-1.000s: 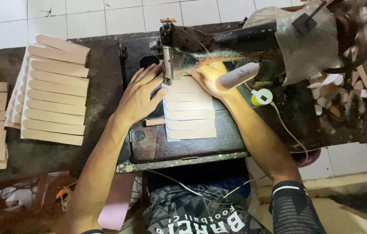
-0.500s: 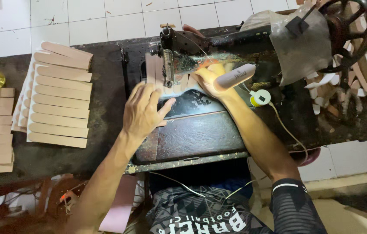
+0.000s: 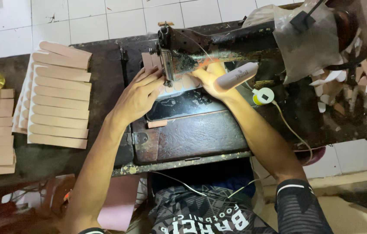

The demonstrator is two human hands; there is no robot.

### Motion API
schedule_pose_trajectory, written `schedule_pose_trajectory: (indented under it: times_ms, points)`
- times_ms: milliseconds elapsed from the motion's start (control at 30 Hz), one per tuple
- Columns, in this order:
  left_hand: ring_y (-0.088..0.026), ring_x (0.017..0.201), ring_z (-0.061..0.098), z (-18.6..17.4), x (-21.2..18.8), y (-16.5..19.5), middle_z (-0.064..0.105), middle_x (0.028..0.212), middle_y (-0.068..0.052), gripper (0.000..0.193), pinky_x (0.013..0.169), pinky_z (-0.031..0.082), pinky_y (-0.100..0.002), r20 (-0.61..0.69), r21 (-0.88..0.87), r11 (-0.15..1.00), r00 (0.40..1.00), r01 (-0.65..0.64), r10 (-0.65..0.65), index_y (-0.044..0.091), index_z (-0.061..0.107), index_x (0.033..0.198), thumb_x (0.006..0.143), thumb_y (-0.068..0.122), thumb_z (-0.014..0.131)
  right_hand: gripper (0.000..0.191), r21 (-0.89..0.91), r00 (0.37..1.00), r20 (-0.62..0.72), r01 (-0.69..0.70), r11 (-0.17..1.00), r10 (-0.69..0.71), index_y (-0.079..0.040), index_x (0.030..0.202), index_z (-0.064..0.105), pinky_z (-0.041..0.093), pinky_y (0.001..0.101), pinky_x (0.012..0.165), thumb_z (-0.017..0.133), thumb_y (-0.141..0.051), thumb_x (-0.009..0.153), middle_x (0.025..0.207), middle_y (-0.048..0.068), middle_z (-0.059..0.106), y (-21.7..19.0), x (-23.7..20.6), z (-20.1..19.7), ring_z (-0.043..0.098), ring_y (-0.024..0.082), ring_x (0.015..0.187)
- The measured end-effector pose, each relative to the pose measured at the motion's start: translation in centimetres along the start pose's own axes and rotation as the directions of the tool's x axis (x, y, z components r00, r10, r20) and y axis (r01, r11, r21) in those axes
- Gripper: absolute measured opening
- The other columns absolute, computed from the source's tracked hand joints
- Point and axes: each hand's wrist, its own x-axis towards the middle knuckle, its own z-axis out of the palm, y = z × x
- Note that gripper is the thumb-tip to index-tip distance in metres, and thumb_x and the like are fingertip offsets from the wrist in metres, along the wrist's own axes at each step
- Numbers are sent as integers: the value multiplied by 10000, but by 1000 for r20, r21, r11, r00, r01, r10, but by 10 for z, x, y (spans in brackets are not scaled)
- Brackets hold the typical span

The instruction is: The person repeatedly feeds stacks of light-colored fabric pieces through a sewing machine, stitching along one edge. After each pass, the person removes the stitched stack, separates the pieces, and prepares the next batch for sewing.

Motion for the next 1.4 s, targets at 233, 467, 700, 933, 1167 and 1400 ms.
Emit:
schedule_pose_trajectory:
  times_ms: [233, 467, 700, 933, 1167, 1400]
  points:
    - [-361, 1299, 568, 2, 3, 10, 634, 1361, -171, 307, 1166, 403, -468, -78, 101, 994, 996, 48, -40, 17, 662, 1291, 993, 80, 622, 152, 22, 997, 61, -51, 998, 49, -25, 843, 639, 375, 306, 618, 621, -107, 969, 770, -19, 565, 1, 0, -2, 483, 93, 705]
    - [-277, 1205, 601, 11, -3, 31, 649, 1287, -84, 311, 1037, 450, -451, -187, 249, 956, 976, 154, -109, 77, 701, 1282, 996, 198, 673, 85, 326, 992, 109, -98, 940, 66, 3, 972, 655, 454, 283, 752, 597, -50, 1005, 946, 4, 638, -6, -2, 5, 546, 99, 847]
    - [-306, 1197, 567, 25, -16, 43, 613, 1331, -94, 347, 980, 454, -471, -229, 307, 912, 951, 273, -207, 92, 709, 1271, 975, 272, 714, 185, 444, 988, 147, -116, 889, 55, 43, 1134, 645, 528, 320, 1024, 543, -31, 997, 1159, 74, 677, -10, -1, 8, 639, 156, 1105]
    - [-323, 1188, 569, 31, -21, 49, 602, 1317, -127, 422, 979, 467, -475, -278, 387, 884, 947, 262, -159, 39, 691, 1278, 955, 307, 736, 254, 438, 986, 164, -109, 892, 40, 74, 1173, 642, 504, 334, 1058, 492, -2, 982, 1197, 91, 675, -13, -2, 10, 628, 165, 1133]
    - [-336, 1045, 561, 37, -23, 68, 602, 1160, -146, 514, 908, 483, -461, -279, 438, 839, 936, 323, -214, 10, 698, 1256, 920, 392, 767, 210, 373, 988, 131, -124, 920, 80, 44, 1062, 669, 516, 285, 928, 515, -37, 946, 1076, 37, 686, -7, -2, 9, 624, 116, 1009]
    - [-317, 970, 583, 38, -22, 69, 607, 1041, -155, 490, 866, 490, -451, -248, 462, 830, 944, 312, -217, -24, 706, 1208, 933, 377, 767, 202, 275, 989, 114, -126, 953, 98, 68, 968, 673, 503, 324, 841, 536, -62, 1038, 1013, 56, 659, -4, -4, 7, 562, 130, 926]
